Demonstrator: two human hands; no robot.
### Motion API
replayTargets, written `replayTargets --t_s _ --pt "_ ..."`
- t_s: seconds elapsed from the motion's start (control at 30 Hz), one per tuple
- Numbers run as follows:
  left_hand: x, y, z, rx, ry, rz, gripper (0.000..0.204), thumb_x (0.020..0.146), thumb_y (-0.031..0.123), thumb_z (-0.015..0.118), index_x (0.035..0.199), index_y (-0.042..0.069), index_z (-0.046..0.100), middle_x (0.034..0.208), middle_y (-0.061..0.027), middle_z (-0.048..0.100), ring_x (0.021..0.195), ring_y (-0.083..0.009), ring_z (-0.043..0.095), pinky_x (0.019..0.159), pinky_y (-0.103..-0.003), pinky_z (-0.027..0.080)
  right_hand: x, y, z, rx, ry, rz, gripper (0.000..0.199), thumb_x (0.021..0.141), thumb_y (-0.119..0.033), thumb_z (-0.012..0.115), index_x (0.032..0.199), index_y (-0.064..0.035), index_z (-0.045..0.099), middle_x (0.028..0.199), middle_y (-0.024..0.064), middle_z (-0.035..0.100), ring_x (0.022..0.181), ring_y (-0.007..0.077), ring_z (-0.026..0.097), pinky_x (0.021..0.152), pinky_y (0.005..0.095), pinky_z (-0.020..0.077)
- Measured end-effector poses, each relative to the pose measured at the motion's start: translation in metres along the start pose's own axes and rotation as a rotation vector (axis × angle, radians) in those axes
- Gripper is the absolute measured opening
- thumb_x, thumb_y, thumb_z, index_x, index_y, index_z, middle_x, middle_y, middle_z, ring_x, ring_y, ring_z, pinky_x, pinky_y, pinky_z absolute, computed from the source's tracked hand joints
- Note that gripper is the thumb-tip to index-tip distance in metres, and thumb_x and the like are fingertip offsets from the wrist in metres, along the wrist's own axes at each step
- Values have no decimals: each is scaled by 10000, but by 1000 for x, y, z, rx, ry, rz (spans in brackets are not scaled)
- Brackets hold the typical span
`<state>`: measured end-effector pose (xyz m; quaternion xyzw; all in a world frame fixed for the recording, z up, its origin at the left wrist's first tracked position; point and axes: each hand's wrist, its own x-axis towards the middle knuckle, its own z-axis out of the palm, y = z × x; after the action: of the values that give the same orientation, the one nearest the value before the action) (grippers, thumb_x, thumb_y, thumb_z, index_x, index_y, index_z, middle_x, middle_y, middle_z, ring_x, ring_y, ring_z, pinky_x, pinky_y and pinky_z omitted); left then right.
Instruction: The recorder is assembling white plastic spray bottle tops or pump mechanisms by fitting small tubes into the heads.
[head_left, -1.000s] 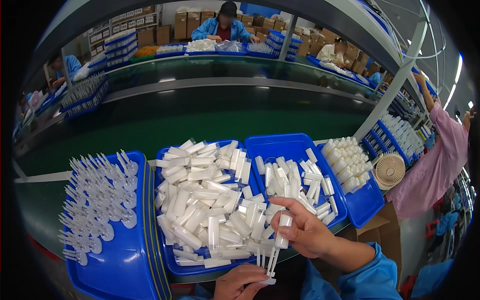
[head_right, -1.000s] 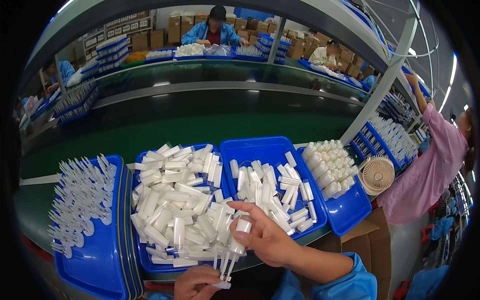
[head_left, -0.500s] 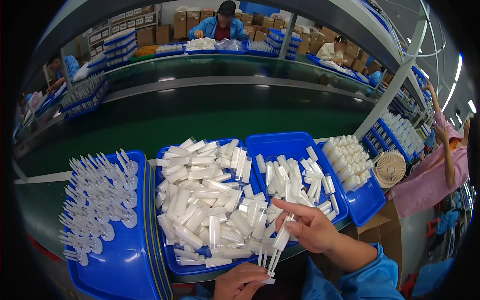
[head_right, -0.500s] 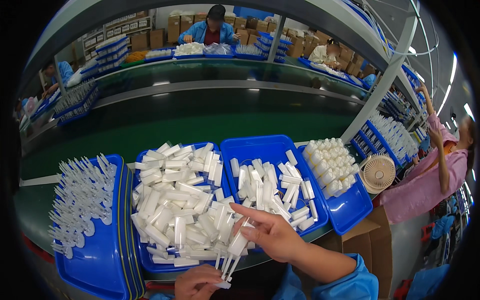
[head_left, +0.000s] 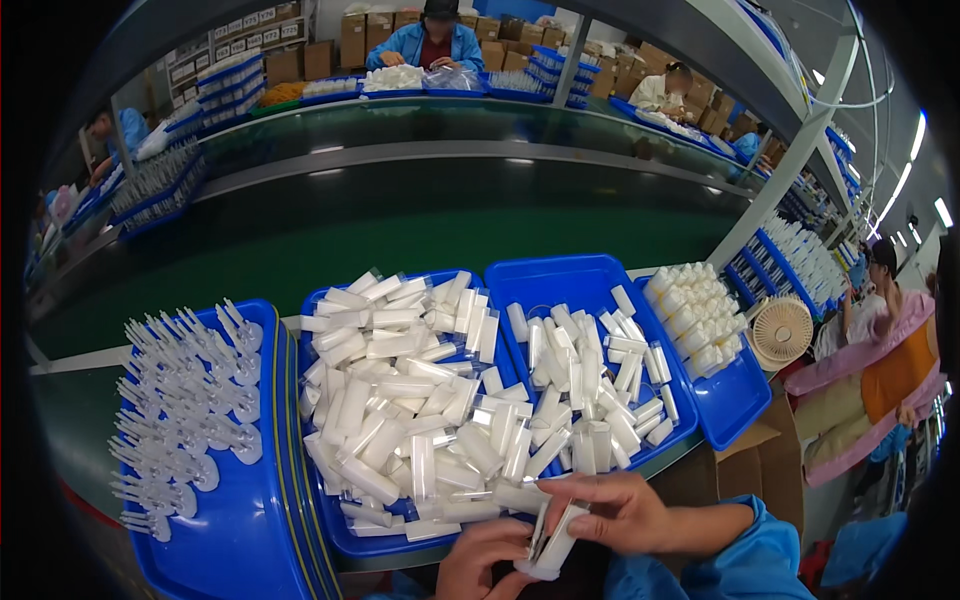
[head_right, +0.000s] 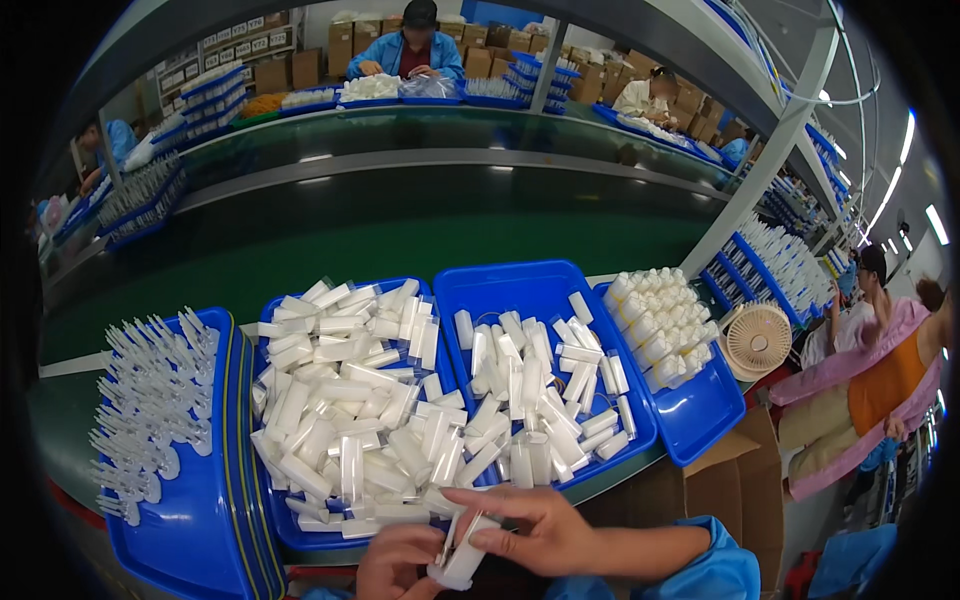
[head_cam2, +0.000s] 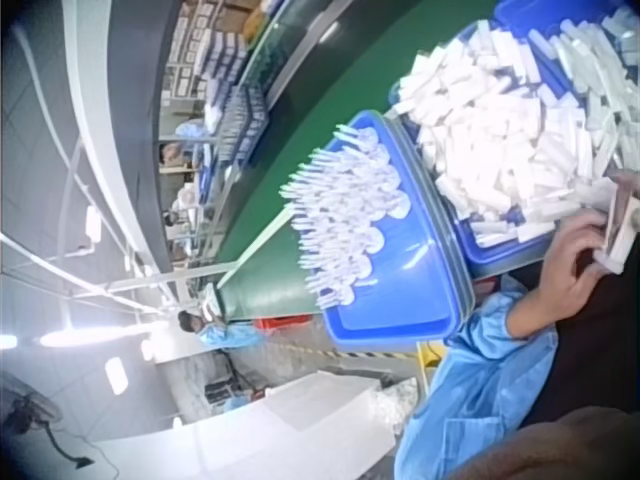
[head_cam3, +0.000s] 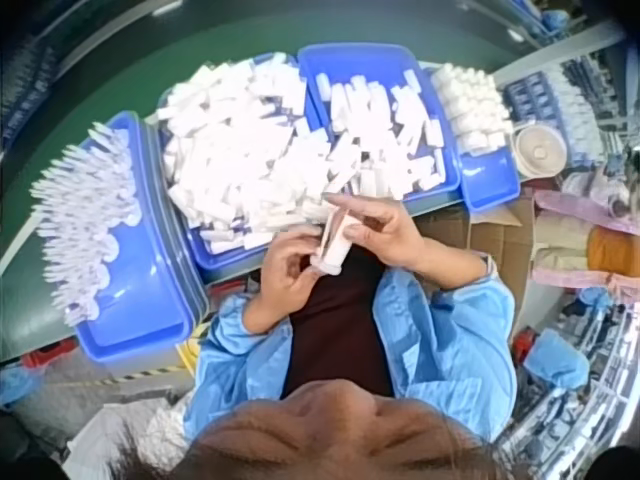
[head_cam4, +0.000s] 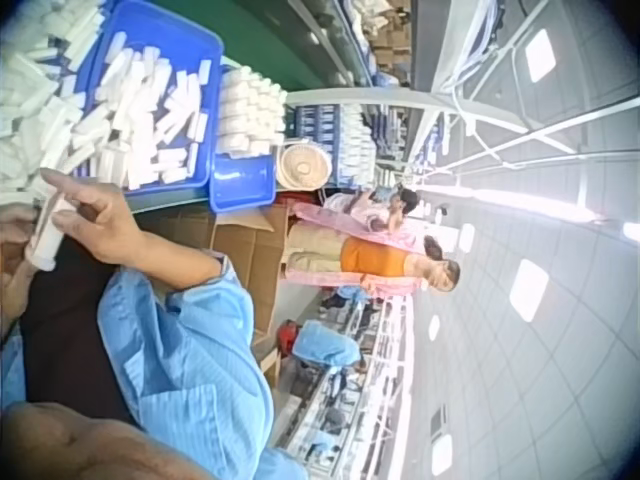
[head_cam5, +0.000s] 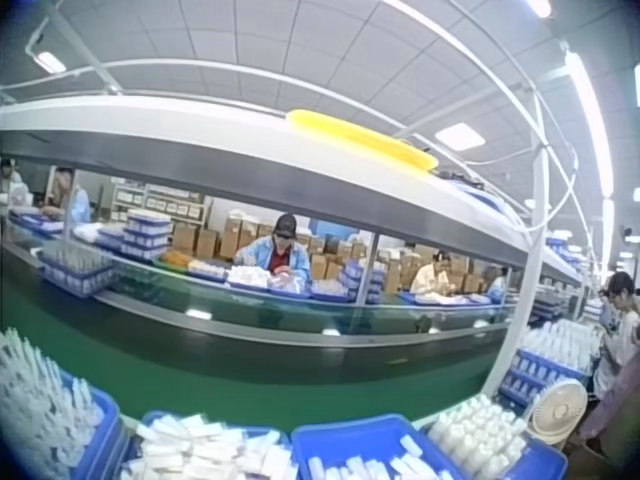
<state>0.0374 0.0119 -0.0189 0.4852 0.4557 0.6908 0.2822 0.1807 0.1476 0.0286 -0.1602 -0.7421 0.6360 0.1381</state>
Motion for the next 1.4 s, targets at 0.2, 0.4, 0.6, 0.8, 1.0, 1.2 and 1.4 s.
replayTargets --t_s 0.2,0.4,0.6,0.8,1.0,1.2,1.4 --pt "0 -1 -7 28 -106 -48 181 769 -18 631 915 32 538 1024 -121 503 807 -163 525 670 -237 442 17 3 -28 -260 -118 -265 368 821 -92 610 1183 -55 558 988 71 613 978 215 496 892 341 370" --pt "-12 -4 -4 -191 -4 -162 210 781 -71 594 959 14 523 990 -115 492 816 -157 540 690 -240 461 83 31 -118 -1044 565 99 319 769 -189 636 1030 -21 562 891 145 596 772 250 595 675 358 469" --pt "-15 0 -4 -322 -7 -218 208 788 -70 594 973 -13 516 945 -119 505 803 -164 552 697 -248 470 99 52 -143 -997 433 241 396 770 -186 634 1120 -40 520 741 146 596 642 263 600 622 345 476" --pt "-11 5 -5 -136 4 -150 142 769 -60 611 892 0 574 884 -119 564 789 -190 575 683 -263 468 82 18 -84 -105 536 70 471 847 -124 576 1287 -126 409 810 20 534 609 107 514 534 255 440" --pt "6 5 0 144 -2 69 96 724 -29 630 803 24 630 829 -138 612 779 -293 591 708 -354 467 49 -2 -27 642 98 232 529 890 -184 545 1356 -82 316 952 -3 496 873 87 493 765 236 412" --pt "7 6 -1 108 10 40 88 721 -31 624 793 19 635 808 -140 617 762 -306 593 709 -362 469 46 1 -26 876 11 318 466 890 -177 535 1302 -40 365 996 20 484 959 118 480 875 291 384" --pt "8 4 -4 93 3 34 85 729 -36 620 797 13 636 798 -141 613 746 -304 590 692 -361 468 41 11 -28 949 -1 279 242 896 -181 525 1080 -37 459 968 26 500 923 125 496 831 283 400"
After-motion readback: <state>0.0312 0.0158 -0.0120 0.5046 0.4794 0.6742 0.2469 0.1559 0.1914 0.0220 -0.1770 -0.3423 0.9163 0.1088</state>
